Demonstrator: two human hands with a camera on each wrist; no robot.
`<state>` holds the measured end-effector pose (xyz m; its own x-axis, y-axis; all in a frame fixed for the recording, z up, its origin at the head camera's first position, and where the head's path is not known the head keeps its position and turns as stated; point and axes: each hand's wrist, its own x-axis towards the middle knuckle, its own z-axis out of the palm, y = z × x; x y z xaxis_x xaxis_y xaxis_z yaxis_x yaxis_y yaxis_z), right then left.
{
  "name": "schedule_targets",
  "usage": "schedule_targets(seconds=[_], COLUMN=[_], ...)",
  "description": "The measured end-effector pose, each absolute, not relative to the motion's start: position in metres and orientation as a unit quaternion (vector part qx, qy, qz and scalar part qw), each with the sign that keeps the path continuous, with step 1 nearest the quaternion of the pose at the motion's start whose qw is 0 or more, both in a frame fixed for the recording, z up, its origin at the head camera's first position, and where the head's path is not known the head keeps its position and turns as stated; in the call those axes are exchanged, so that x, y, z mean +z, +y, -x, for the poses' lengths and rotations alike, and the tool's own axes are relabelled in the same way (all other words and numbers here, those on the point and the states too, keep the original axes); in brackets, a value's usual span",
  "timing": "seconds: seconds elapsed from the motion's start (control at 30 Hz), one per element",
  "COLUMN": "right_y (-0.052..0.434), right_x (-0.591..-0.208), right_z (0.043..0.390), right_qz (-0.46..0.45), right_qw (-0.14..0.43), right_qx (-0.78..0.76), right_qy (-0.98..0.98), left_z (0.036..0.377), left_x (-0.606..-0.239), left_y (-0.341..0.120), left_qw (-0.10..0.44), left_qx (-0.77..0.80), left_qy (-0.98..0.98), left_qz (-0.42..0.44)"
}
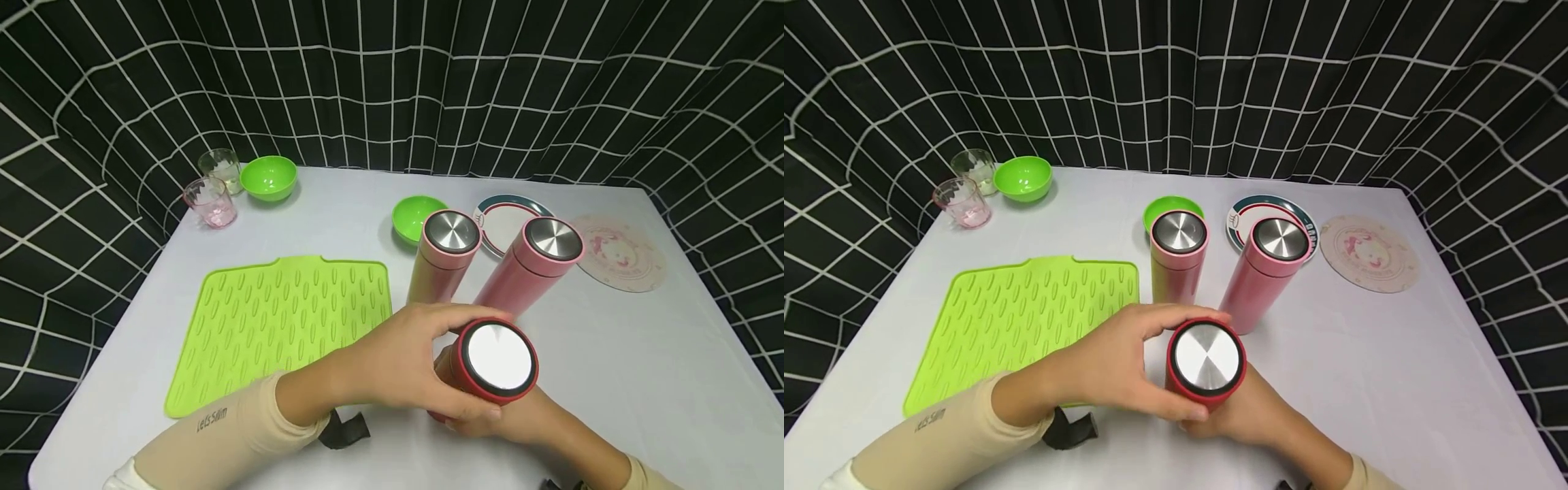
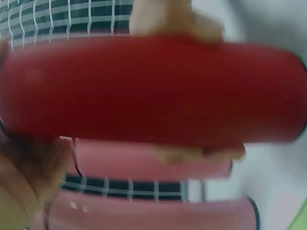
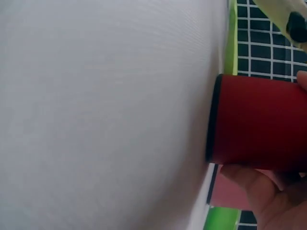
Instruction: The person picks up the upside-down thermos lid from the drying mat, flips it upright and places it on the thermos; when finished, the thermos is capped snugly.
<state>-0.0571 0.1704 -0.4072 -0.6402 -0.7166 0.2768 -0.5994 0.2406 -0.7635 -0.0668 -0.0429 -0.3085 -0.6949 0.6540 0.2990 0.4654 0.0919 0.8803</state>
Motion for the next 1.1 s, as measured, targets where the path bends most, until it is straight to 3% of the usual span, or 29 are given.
schedule_targets(seconds=[0.13,0.23,0.37,0.67,0.97,1.1], right_y=[0.176,0.174,0.167,0.166,0.161,0.182], right_x=[-0.406,-0.406,-0.403,-0.395,-0.378,-0.39], right_z=[0.05,0.049,0.054,0.06,0.055,0.049], right_qz=[0.422,0.411,0.418,0.415,0.413,0.345], right_qw=[0.016,0.03,0.047,0.125,0.102,0.096], right_qx=[-0.407,-0.421,-0.453,-0.532,-0.54,-0.533], right_qy=[0.81,0.809,0.786,0.727,0.726,0.767], left_z=[0.048,0.043,0.047,0.074,0.072,0.065], left_x=[-0.308,-0.31,-0.312,-0.318,-0.316,-0.314], left_y=[-0.038,-0.034,-0.034,-0.043,-0.049,-0.06], left_qw=[-0.018,-0.053,-0.024,0.108,0.109,0.117], left_qx=[0.537,0.575,0.627,0.655,0.612,0.524], left_qy=[0.776,0.752,0.706,0.639,0.665,0.731], left_qz=[-0.33,-0.318,-0.329,-0.39,-0.414,-0.422])
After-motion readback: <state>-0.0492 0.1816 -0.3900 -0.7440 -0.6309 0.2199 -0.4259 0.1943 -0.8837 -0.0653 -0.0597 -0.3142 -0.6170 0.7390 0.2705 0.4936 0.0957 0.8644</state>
